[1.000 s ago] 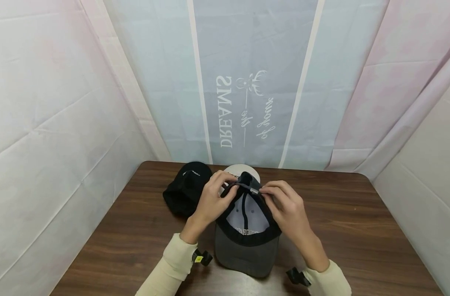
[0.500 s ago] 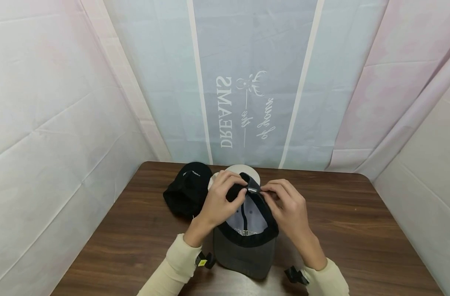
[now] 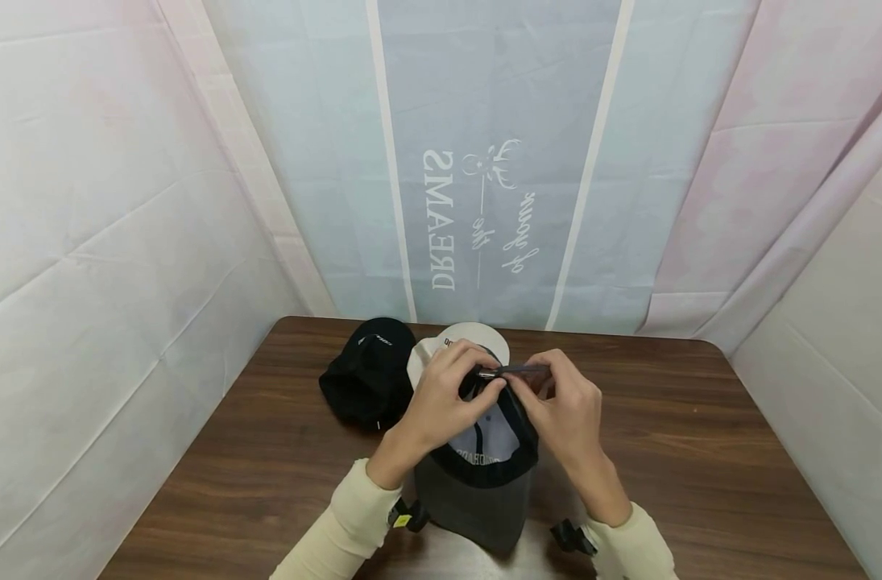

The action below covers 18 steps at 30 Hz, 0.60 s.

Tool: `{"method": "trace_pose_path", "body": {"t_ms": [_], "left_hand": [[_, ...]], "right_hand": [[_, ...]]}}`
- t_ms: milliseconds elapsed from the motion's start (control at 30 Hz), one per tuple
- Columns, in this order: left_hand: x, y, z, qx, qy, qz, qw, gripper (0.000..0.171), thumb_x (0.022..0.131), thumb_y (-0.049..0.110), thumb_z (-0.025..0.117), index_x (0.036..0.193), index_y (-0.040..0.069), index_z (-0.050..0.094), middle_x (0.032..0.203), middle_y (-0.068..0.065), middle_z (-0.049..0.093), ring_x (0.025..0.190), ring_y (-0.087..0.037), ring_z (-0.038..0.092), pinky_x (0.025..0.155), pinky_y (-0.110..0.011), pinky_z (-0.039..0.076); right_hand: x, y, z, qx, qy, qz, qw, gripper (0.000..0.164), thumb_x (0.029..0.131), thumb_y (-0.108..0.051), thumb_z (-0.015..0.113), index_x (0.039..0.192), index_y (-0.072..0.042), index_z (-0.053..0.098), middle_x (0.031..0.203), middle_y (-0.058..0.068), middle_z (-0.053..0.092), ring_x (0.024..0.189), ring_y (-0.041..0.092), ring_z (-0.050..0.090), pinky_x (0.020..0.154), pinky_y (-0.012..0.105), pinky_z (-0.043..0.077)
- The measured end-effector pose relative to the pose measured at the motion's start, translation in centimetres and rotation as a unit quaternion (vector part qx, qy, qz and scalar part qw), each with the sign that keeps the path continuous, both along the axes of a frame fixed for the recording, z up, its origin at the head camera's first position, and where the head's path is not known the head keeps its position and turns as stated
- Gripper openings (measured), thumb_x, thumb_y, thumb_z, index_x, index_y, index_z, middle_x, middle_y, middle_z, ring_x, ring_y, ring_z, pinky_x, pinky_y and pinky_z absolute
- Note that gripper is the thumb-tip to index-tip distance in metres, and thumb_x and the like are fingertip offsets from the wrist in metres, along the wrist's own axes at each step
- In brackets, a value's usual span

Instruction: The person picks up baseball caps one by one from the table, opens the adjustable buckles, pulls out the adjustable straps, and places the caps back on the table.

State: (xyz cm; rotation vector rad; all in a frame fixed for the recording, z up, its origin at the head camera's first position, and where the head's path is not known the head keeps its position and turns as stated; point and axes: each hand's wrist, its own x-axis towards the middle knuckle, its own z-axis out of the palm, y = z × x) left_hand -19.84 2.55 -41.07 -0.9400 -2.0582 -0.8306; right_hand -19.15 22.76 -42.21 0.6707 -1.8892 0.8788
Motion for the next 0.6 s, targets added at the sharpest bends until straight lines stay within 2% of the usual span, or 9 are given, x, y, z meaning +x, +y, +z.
{"method": "trace_pose_path", "body": {"t_ms": [100,167,267,367,433,500,600], "left_hand": [[0.12,0.04,0.03,0.001,-0.008,0.003,1.0000,0.015,0.097,0.025,0.078,0.108,0.014,0.074,0.108,0.002,0.069,0.098,-0.013,0.067,0.092,-0.031,0.052],[0.24,0.07,0.04,0.003,-0.011,0.008,0.9999,0.014,0.097,0.025,0.078,0.106,0.014,0.074,0.107,0.002,0.069,0.097,-0.012,0.066,0.093,-0.031,0.053],[0.42,0.13,0.05,0.009,-0.015,0.013,0.9998,0.012,0.097,0.024,0.078,0.104,0.014,0.074,0.104,0.002,0.069,0.095,-0.012,0.066,0.093,-0.031,0.053],[0.51,0.19,0.12,0.015,-0.020,0.013,0.9996,0.009,0.097,0.021,0.077,0.102,0.014,0.074,0.102,0.002,0.069,0.093,-0.012,0.066,0.092,-0.031,0.054],[0.53,0.19,0.20,0.018,-0.027,0.013,0.9994,0.007,0.097,0.020,0.076,0.101,0.014,0.074,0.102,0.002,0.069,0.092,-0.012,0.066,0.092,-0.031,0.054],[0.55,0.12,0.29,0.020,-0.036,0.014,0.9990,0.005,0.097,0.018,0.074,0.100,0.014,0.073,0.101,0.002,0.068,0.090,-0.012,0.065,0.090,-0.031,0.054],[0.63,-0.05,0.39,0.024,-0.049,0.019,0.9983,0.003,0.097,0.016,0.074,0.099,0.014,0.072,0.100,0.002,0.068,0.089,-0.012,0.064,0.087,-0.032,0.054]], "right_hand": [[0.05,-0.03,-0.20,-0.008,-0.014,-0.004,1.000,0.052,0.101,-0.053,0.067,0.094,-0.002,0.070,0.078,0.007,0.069,0.054,0.014,0.059,0.054,0.017,0.048],[-0.01,-0.11,-0.36,-0.008,-0.017,0.006,1.000,0.045,0.102,-0.048,0.069,0.089,-0.005,0.071,0.078,0.005,0.068,0.056,0.011,0.058,0.055,0.017,0.047],[-0.15,-0.32,-0.63,0.000,-0.017,0.029,0.999,0.027,0.102,-0.031,0.075,0.090,-0.007,0.072,0.081,0.003,0.067,0.059,0.006,0.056,0.055,0.016,0.046],[-0.12,-0.58,-0.70,0.008,-0.022,0.055,0.998,0.003,0.097,-0.008,0.077,0.096,-0.007,0.075,0.088,0.003,0.069,0.061,0.002,0.053,0.054,0.016,0.044],[0.03,-0.73,-0.62,0.010,-0.028,0.069,0.997,0.011,0.093,0.001,0.076,0.100,-0.008,0.076,0.093,0.004,0.071,0.061,-0.001,0.051,0.053,0.015,0.043],[0.18,-0.83,-0.54,0.013,-0.031,0.079,0.996,0.013,0.093,0.001,0.075,0.101,-0.008,0.078,0.097,0.004,0.072,0.059,-0.002,0.048,0.052,0.014,0.041],[0.34,-0.96,-0.38,0.020,-0.029,0.087,0.996,0.006,0.097,-0.008,0.073,0.100,-0.009,0.078,0.098,0.004,0.072,0.055,0.000,0.047,0.050,0.014,0.040]]}}
